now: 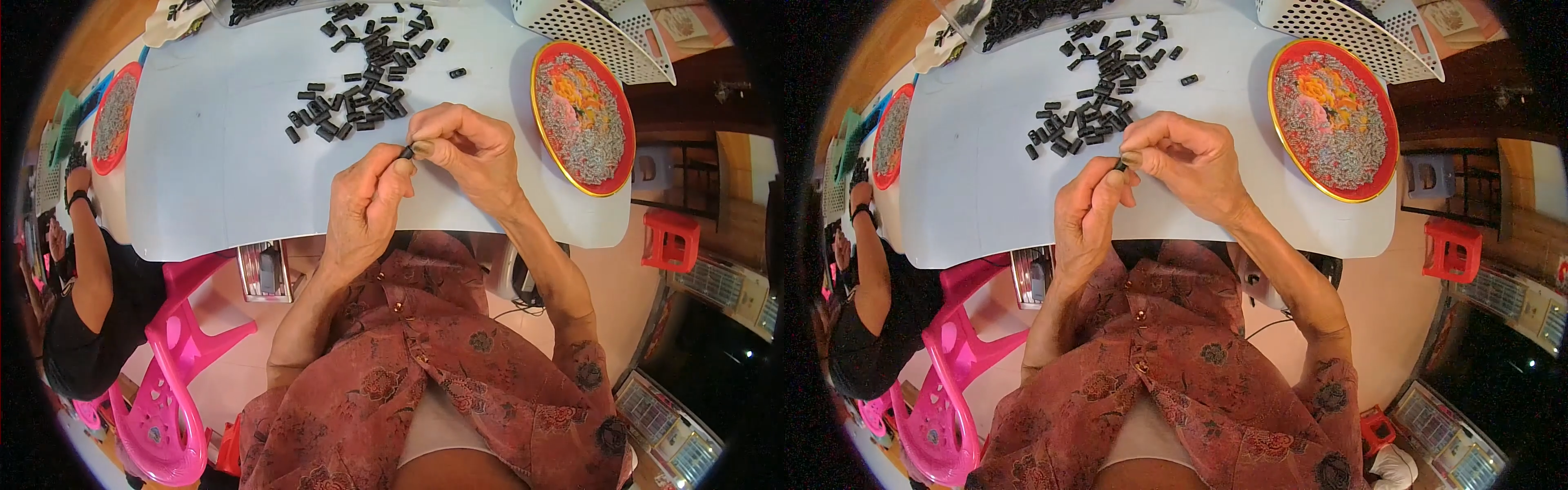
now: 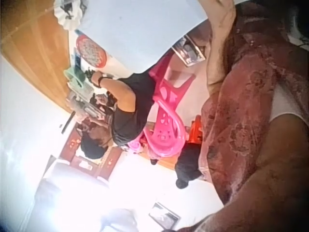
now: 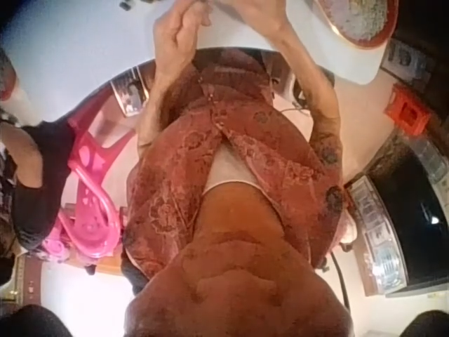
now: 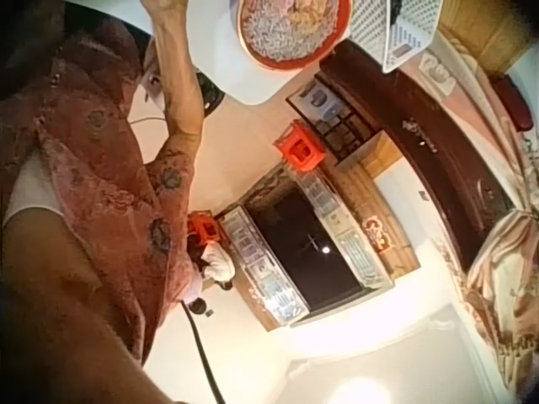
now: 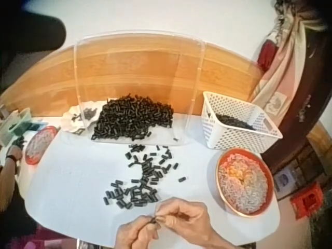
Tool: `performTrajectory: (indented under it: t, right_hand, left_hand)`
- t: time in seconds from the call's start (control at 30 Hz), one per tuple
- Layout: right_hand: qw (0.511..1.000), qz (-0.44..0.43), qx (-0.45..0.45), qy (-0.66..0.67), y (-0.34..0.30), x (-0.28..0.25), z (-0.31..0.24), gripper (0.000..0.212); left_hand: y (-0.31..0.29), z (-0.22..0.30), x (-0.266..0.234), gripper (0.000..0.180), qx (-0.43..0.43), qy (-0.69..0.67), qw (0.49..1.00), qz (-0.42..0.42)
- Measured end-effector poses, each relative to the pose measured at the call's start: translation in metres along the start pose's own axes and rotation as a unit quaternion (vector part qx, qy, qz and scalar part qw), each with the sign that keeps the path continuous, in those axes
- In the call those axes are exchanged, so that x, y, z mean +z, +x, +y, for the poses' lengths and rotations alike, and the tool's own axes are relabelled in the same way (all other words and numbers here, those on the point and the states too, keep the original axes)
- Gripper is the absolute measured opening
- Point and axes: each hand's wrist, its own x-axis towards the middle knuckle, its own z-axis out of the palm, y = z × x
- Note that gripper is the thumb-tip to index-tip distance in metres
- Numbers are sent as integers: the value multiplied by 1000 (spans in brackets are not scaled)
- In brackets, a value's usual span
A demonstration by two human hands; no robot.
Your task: The person assembles cord lock toggles by picking small springs from a tray and inserting them into plastic components by hand.
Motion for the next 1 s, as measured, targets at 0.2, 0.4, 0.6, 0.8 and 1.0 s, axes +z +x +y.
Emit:
performTrajectory:
  t: [0.2, 0.4, 0.6, 0.8, 1.0]
  right_hand:
    - [999, -13, -6, -29, -1, -1, 0, 7]
    - [999, -1, -13, -44, -7, 1, 0, 17]
    - [971, 14, -54, -230, -3, 10, -9, 42]
    - [939, 48, -86, -329, -6, 15, -9, 46]
    - [928, 87, -115, -343, -10, 15, -5, 44]
  left_hand:
    - [-1, 1, 2, 20, 21, 18, 1000, 4]
    - [0, 4, -2, 19, 9, -9, 1000, -15]
    - [1, 7, 1, 18, -36, -55, 997, 29]
    - [3, 8, 1, 20, -50, -71, 996, 33]
    - [2, 10, 4, 24, -72, -77, 994, 36]
